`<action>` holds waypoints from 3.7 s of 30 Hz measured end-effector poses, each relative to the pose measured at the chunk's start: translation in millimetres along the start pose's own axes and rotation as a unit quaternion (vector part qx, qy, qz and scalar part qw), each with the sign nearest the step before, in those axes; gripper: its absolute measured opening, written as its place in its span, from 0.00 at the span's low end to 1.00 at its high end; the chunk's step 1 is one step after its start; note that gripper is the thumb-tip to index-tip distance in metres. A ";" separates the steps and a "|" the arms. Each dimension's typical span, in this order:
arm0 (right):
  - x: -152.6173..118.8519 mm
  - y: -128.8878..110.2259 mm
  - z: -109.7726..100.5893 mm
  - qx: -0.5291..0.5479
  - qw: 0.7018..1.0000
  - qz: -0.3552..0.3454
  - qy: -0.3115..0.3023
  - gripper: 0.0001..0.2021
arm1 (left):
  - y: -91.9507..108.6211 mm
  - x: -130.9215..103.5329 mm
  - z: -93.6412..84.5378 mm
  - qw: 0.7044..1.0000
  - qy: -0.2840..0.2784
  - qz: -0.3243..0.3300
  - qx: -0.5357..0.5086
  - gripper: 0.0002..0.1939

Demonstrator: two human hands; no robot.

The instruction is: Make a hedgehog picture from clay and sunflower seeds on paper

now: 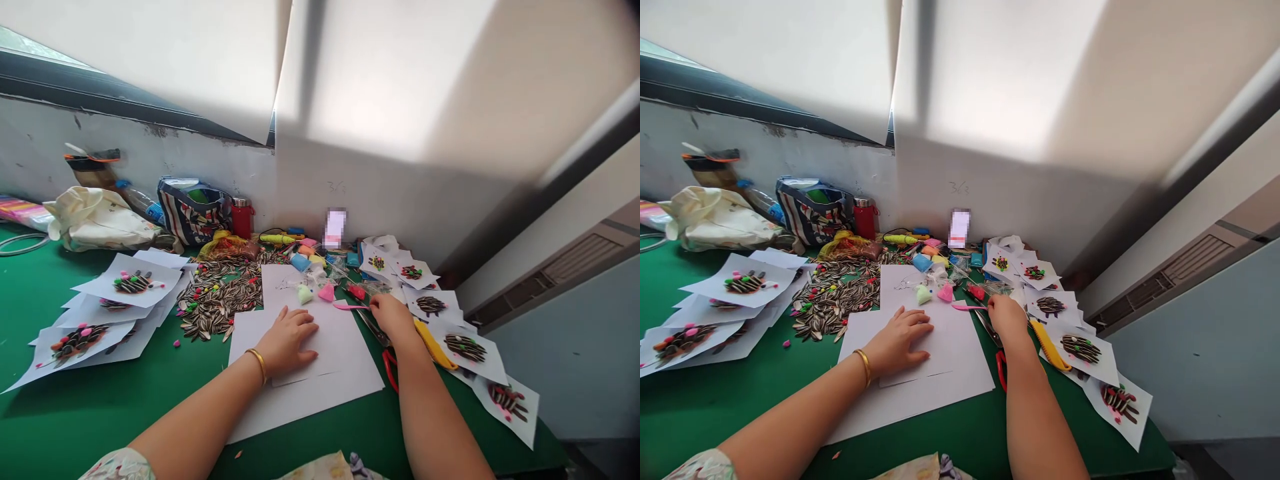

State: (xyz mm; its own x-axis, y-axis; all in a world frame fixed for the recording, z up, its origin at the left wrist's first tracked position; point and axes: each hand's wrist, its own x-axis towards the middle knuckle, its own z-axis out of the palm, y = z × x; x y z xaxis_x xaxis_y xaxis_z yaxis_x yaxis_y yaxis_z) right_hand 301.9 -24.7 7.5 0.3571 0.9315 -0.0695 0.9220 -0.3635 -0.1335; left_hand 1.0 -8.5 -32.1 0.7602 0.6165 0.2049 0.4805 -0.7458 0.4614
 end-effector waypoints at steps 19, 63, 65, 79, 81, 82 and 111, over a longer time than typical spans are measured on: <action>-14.0 -4.6 -3.3 0.131 0.987 -0.049 0.078 0.22 | 18.2 -20.1 -25.0 0.986 -0.149 -0.023 0.069 0.53; -58.9 -77.3 49.4 0.602 0.786 -0.111 -0.081 0.16 | -28.7 -13.9 -27.9 0.995 -0.083 -0.022 0.057 0.52; -66.1 -81.6 41.4 0.556 0.812 -0.154 -0.090 0.16 | -29.5 -13.8 -26.2 0.995 -0.078 -0.021 0.056 0.52; -79.5 -99.7 57.4 0.485 0.853 -0.175 -0.083 0.05 | -36.1 -14.0 -24.9 0.995 -0.086 -0.024 0.053 0.48; -79.1 -99.8 56.5 0.491 0.851 -0.167 -0.089 0.06 | -35.8 -13.5 -25.5 0.995 -0.086 -0.027 0.051 0.48; -79.3 -99.7 56.3 0.495 0.848 -0.162 -0.093 0.06 | -35.7 -13.3 -25.8 0.995 -0.086 -0.027 0.051 0.48; -73.5 -93.1 65.9 0.519 0.842 -0.145 -0.041 0.09 | -33.8 -14.9 -26.9 0.995 -0.078 -0.032 0.049 0.48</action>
State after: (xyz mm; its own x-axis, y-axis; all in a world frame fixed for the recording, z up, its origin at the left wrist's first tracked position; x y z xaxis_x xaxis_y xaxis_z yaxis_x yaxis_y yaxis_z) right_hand 179.9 -60.3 -40.1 0.0893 0.9947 0.0517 0.3269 0.0197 -0.9449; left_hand -38.4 14.3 -27.5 0.7815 0.6228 0.0374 0.5647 -0.7315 0.3821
